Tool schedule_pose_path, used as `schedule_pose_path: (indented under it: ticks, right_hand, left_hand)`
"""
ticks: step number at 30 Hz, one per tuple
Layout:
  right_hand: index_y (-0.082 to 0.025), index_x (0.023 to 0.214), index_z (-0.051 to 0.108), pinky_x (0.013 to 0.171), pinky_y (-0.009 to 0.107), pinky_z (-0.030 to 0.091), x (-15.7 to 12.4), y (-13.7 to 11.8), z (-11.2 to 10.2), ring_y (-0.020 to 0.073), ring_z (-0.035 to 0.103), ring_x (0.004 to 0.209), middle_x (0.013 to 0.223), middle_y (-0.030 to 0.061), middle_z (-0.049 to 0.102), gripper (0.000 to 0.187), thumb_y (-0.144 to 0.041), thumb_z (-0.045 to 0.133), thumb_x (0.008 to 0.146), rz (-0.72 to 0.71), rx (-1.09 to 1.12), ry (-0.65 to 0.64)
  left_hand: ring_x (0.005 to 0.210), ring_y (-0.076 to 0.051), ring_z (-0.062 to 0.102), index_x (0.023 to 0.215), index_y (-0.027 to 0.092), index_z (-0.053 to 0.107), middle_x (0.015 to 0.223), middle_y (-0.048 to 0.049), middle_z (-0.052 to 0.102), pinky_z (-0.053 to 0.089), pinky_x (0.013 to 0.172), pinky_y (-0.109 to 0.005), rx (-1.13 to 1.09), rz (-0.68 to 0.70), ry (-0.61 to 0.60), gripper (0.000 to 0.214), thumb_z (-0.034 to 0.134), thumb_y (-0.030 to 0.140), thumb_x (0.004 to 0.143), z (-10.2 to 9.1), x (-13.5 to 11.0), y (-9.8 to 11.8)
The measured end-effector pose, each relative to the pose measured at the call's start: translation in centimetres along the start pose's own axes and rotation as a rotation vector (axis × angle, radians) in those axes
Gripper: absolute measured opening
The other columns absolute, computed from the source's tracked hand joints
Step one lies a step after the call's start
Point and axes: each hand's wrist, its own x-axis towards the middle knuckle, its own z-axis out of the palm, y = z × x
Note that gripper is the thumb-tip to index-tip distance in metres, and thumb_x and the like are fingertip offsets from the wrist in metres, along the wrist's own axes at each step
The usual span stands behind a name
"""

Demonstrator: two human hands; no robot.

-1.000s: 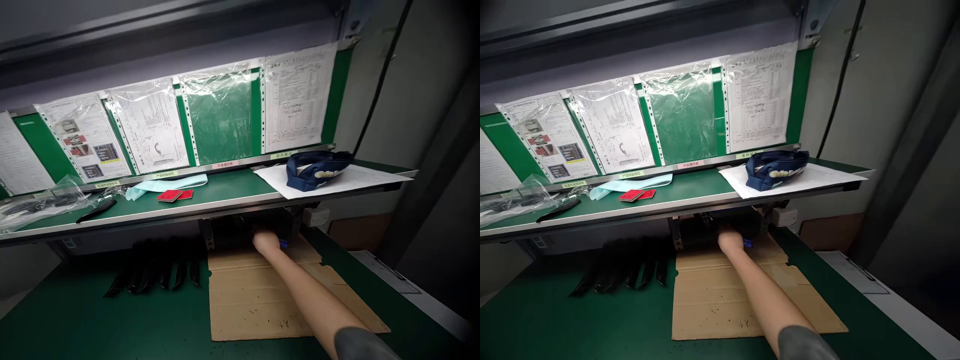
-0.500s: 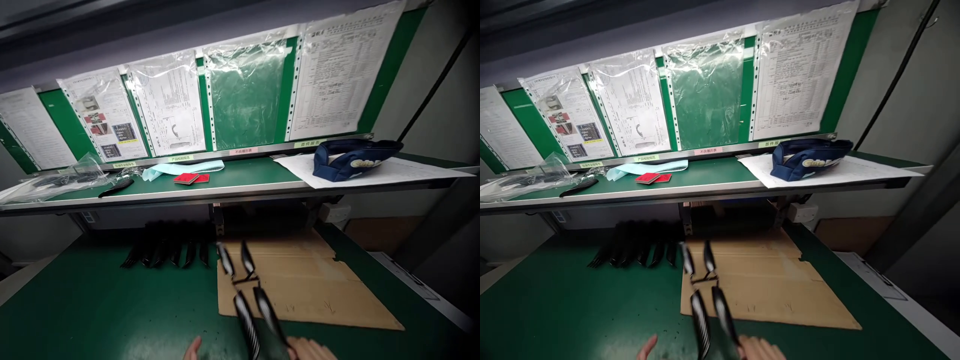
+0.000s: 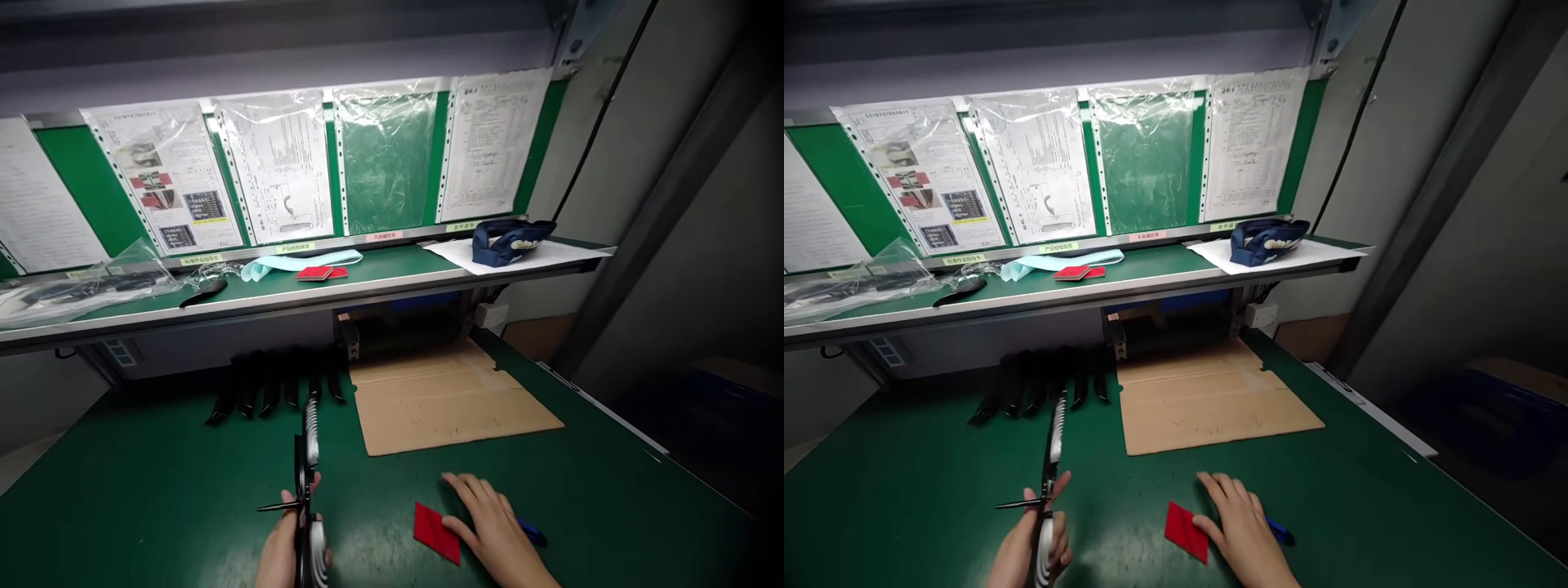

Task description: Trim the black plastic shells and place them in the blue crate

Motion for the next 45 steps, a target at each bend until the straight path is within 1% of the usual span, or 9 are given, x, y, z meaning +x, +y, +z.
schedule_pose_path:
  ticks: [5, 8, 12, 16, 19, 23, 29, 40, 45]
  right_hand:
    - [-0.032, 0.123, 0.058, 0.097, 0.05, 0.042, -1.3, -3.4, 0.8, 0.0309, 0.052, 0.115, 0.122, 0.0078, 0.059, 0.049, -0.053, 0.062, 0.079, -0.109, 0.025, -0.058]
    - [-0.027, 0.112, 0.062, 0.088, 0.043, 0.048, -1.9, -5.8, 1.0, 0.0253, 0.059, 0.099, 0.108, 0.0076, 0.061, 0.03, -0.043, 0.054, 0.087, -0.11, 0.068, -0.116]
    - [-0.026, 0.121, 0.051, 0.087, 0.032, 0.05, -1.7, -11.8, -0.5, 0.0184, 0.057, 0.103, 0.117, 0.0075, 0.055, 0.03, -0.037, 0.042, 0.095, -0.159, 0.281, -0.115]
    - [-0.025, 0.13, 0.043, 0.094, 0.036, 0.048, -1.2, -19.0, -2.7, 0.0206, 0.05, 0.112, 0.124, 0.0106, 0.047, 0.037, -0.029, 0.046, 0.093, -0.424, 0.472, -0.035]
    - [-0.023, 0.131, 0.044, 0.091, 0.039, 0.051, -0.7, -21.8, -3.3, 0.0234, 0.05, 0.111, 0.124, 0.0132, 0.048, 0.04, -0.023, 0.048, 0.092, -0.564, 0.441, -0.002]
    - [-0.022, 0.13, 0.046, 0.086, 0.038, 0.053, 0.2, -21.6, -3.2, 0.0234, 0.052, 0.107, 0.121, 0.0133, 0.051, 0.039, -0.021, 0.049, 0.091, -0.714, 0.426, -0.061]
    - [-0.022, 0.127, 0.048, 0.084, 0.037, 0.053, 2.0, -20.1, -3.2, 0.0225, 0.052, 0.104, 0.12, 0.0129, 0.052, 0.036, -0.021, 0.049, 0.091, -0.77, 0.461, -0.134]
    - [-0.024, 0.122, 0.054, 0.08, 0.036, 0.054, 3.4, -18.8, -3.4, 0.022, 0.054, 0.101, 0.117, 0.0115, 0.055, 0.032, -0.022, 0.049, 0.091, -0.795, 0.514, -0.17]
    - [-0.026, 0.123, 0.052, 0.089, 0.038, 0.051, 4.8, -17.6, -2.3, 0.0216, 0.054, 0.107, 0.117, 0.0093, 0.053, 0.031, -0.028, 0.045, 0.094, -0.474, 0.619, -0.154]
  left_hand:
    - [0.038, -0.006, 0.025, 0.133, 0.019, 0.049, 0.044, 0.0078, 0.043, 0.027, 0.052, -0.026, -0.274, -0.04, -0.074, 0.054, 0.05, 0.05, 0.089, -1.3, -3.9, 1.0]
    - [0.036, -0.005, 0.025, 0.13, 0.017, 0.053, 0.043, 0.0072, 0.044, 0.025, 0.049, -0.026, -0.37, -0.183, -0.141, 0.048, 0.045, 0.045, 0.092, -1.8, -5.3, 1.3]
    - [0.034, -0.005, 0.027, 0.122, 0.016, 0.058, 0.042, 0.0066, 0.045, 0.026, 0.047, -0.025, -0.378, -0.288, -0.15, 0.042, 0.046, 0.042, 0.092, -1.7, -6.5, 1.2]
    - [0.032, -0.005, 0.027, 0.094, 0.016, 0.067, 0.04, 0.0053, 0.046, 0.03, 0.047, -0.025, -0.328, -0.303, -0.114, 0.033, 0.049, 0.044, 0.089, -0.7, -6.8, 1.2]
    - [0.03, -0.006, 0.028, 0.064, 0.015, 0.062, 0.036, 0.0039, 0.043, 0.031, 0.046, -0.026, -0.317, -0.285, -0.102, 0.039, 0.052, 0.046, 0.086, 0.0, -6.4, 1.2]
    - [0.03, -0.006, 0.027, 0.049, 0.016, 0.05, 0.036, 0.0042, 0.04, 0.029, 0.046, -0.026, -0.305, -0.256, -0.132, 0.047, 0.053, 0.046, 0.085, 0.3, -5.7, 1.1]
    - [0.031, -0.005, 0.025, 0.058, 0.016, 0.056, 0.039, 0.0058, 0.043, 0.028, 0.047, -0.025, -0.325, -0.245, -0.114, 0.038, 0.063, 0.048, 0.076, 0.8, -5.1, 0.6]
    - [0.029, -0.005, 0.025, 0.066, 0.014, 0.065, 0.036, 0.0043, 0.043, 0.03, 0.046, -0.025, -0.349, -0.256, -0.049, 0.037, 0.051, 0.042, 0.086, 1.9, -4.9, 0.1]
    - [0.03, -0.005, 0.023, 0.107, 0.016, 0.065, 0.038, 0.0057, 0.047, 0.027, 0.044, -0.024, -0.304, -0.192, -0.014, 0.034, 0.055, 0.04, 0.085, 2.3, -5.2, 0.3]
